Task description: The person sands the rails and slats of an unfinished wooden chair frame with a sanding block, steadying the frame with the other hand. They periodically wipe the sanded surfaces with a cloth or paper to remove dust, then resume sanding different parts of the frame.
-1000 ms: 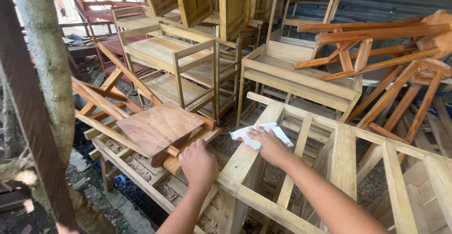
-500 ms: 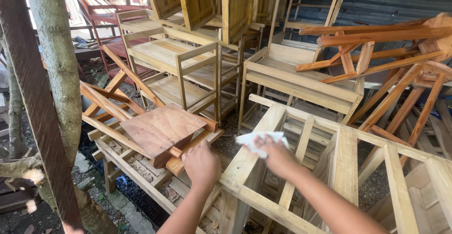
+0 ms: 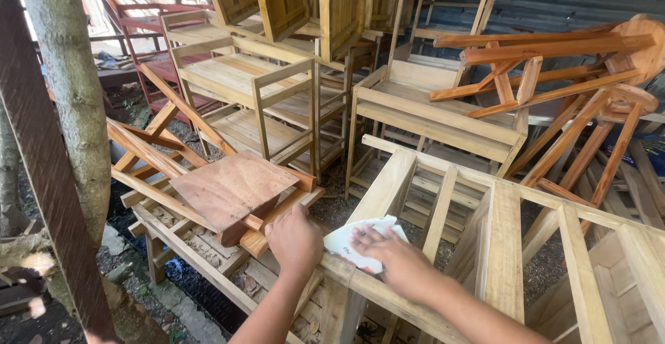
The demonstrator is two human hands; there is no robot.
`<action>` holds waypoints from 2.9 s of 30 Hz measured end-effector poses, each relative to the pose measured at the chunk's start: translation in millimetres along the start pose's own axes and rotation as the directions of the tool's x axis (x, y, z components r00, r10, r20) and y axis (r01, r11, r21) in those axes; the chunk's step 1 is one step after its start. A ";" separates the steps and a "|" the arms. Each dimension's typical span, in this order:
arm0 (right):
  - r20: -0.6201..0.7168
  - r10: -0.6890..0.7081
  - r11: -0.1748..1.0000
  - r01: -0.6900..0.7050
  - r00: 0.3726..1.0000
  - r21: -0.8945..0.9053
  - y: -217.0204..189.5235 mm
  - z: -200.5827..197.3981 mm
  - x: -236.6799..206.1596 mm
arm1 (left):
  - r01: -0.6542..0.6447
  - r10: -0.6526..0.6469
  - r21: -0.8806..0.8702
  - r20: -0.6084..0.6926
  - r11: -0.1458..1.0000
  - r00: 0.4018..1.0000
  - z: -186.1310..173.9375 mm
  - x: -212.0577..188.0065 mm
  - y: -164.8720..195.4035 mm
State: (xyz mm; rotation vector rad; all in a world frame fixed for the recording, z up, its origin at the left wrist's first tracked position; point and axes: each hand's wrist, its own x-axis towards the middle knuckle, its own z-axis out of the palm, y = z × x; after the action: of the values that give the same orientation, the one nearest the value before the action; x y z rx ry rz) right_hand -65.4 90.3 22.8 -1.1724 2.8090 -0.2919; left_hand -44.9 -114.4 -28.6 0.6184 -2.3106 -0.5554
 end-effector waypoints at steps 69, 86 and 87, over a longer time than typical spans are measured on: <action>-0.181 -0.005 1.000 0.004 0.984 -0.009 -48.6 47.5 -13.4 | 0.127 -0.107 -0.044 0.312 0.991 0.944 -24.2 21.4 -33.6; -0.158 -0.022 0.996 0.035 0.987 0.077 -44.9 43.3 -53.8 | 0.116 -0.097 -0.040 0.324 0.992 0.941 -34.9 17.2 -23.7; -0.166 -0.014 0.996 0.027 0.986 0.079 -41.0 45.5 -63.6 | 0.137 -0.116 -0.039 0.336 0.990 0.935 -34.9 17.0 -23.3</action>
State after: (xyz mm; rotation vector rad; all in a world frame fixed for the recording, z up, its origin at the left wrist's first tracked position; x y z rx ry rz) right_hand 14.6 100.8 -12.9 -1.2129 2.8937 -0.5232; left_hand -25.3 -150.2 -8.9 0.6913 -2.5673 -0.8463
